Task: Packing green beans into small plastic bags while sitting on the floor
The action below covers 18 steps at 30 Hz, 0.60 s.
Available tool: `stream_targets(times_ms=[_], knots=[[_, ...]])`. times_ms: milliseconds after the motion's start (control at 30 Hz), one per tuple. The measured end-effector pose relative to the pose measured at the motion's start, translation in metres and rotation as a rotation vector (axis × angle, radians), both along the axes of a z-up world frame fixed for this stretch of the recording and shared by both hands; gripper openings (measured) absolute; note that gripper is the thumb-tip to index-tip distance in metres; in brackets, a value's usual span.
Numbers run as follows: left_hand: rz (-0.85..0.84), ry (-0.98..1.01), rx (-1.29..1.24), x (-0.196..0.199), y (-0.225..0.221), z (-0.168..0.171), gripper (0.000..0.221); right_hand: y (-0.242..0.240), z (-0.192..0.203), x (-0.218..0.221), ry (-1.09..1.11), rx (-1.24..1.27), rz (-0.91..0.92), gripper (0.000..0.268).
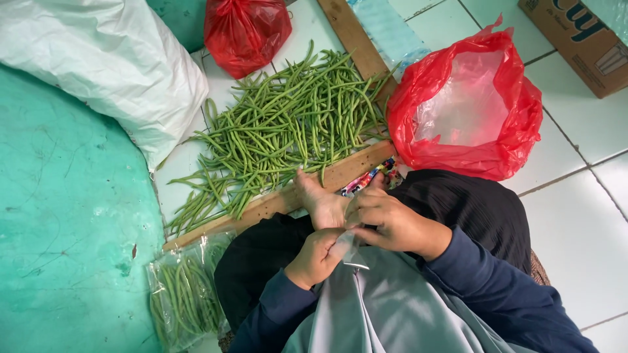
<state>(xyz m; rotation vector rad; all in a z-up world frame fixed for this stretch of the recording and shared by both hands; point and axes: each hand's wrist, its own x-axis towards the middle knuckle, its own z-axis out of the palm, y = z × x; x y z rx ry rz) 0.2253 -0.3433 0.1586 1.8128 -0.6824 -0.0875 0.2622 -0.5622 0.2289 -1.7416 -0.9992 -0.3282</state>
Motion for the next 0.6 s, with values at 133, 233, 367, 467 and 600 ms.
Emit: stream_targets(times_ms=[133,233,367,467,600], knots=[[-0.007,-0.023,-0.071,0.012,-0.001,0.015,0.022,-0.003,-0.012,0.005,0.0,0.012,-0.008,0.024],[0.083,-0.024,0.069,0.015,0.014,-0.018,0.022,-0.022,-0.024,0.011,0.022,0.049,-0.214,0.015],[0.202,-0.005,0.184,0.016,0.035,-0.072,0.02,-0.059,-0.067,0.032,0.18,0.158,-0.488,0.01],[0.298,-0.025,0.24,0.029,0.051,-0.104,0.017,-0.063,-0.108,0.052,0.281,0.336,-0.57,0.008],[0.51,0.279,0.197,0.046,0.075,-0.138,0.012,-0.045,-0.153,0.073,0.53,0.591,-0.729,0.006]])
